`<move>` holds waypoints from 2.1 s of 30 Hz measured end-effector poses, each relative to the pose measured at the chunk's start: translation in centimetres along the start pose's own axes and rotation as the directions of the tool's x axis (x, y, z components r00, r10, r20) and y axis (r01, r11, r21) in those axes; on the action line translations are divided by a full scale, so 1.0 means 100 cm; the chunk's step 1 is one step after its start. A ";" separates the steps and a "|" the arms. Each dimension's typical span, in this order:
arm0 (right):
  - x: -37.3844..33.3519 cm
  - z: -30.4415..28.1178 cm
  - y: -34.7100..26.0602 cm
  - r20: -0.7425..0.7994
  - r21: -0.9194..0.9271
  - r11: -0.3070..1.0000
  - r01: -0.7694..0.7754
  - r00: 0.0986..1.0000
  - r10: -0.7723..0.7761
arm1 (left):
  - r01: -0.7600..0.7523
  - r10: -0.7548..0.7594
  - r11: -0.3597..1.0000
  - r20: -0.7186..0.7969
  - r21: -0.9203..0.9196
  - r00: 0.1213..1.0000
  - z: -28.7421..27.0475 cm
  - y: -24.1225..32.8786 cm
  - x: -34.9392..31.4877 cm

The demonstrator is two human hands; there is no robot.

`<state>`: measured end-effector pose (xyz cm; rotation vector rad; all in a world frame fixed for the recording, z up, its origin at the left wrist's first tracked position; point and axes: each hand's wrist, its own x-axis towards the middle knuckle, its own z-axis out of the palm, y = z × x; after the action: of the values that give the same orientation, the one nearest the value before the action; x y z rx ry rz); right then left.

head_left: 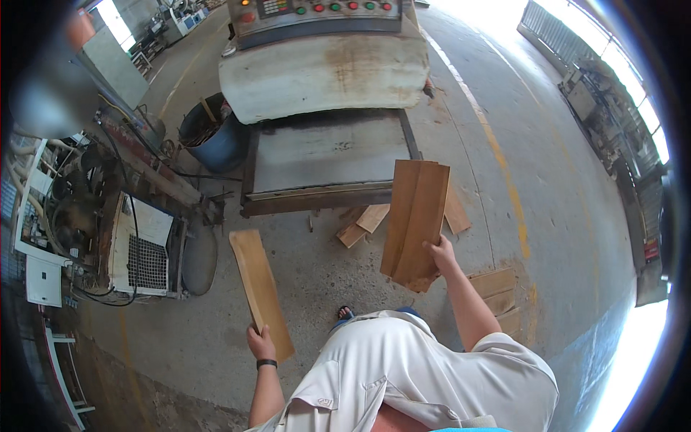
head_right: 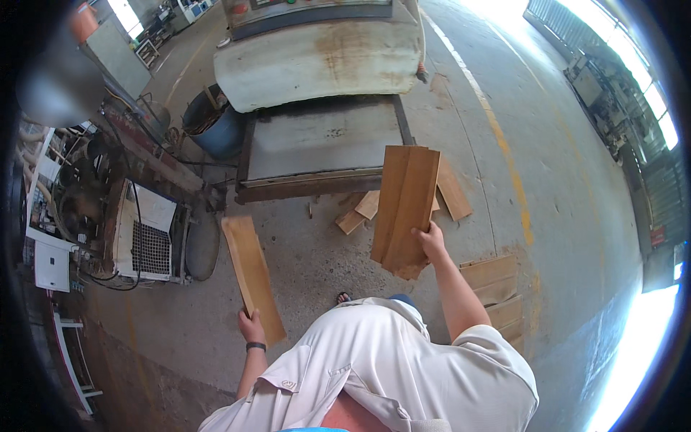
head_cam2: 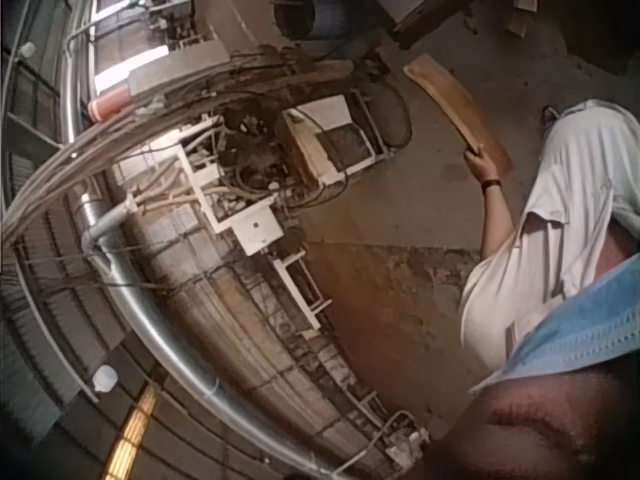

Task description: The person picks up wooden boards from a stack on the floor, carries them to a woodworking machine, and feeds them into the machine by hand.

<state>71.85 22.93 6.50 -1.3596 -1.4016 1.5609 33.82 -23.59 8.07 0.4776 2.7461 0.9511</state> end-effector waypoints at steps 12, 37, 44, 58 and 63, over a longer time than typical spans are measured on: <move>0.163 0.061 -0.081 0.064 -0.093 0.978 -0.185 0.979 0.191 | 0.036 0.124 0.855 0.271 -0.517 0.954 0.073 0.160 0.202; 0.133 0.316 -0.094 0.198 -0.332 0.920 0.211 0.969 -0.151 | 0.728 0.054 0.324 0.780 -0.605 0.624 0.131 0.217 0.378; 0.095 0.418 -0.096 0.298 -0.423 0.900 0.104 0.954 0.030 | 0.724 0.094 0.417 0.819 -0.549 0.567 0.128 0.193 0.393; 0.114 0.360 -0.055 -0.138 -0.203 0.974 -0.100 0.988 0.072 | 0.516 0.053 0.570 0.655 -0.640 0.754 0.158 0.181 0.389; 0.106 0.316 -0.057 -0.360 -0.406 0.908 -0.102 0.931 -0.056 | 0.350 -0.012 0.760 0.526 -0.547 0.850 0.156 0.198 0.385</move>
<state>38.05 24.39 5.85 -1.8157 -1.5326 0.9712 7.22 13.88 5.47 0.2564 1.8187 1.3765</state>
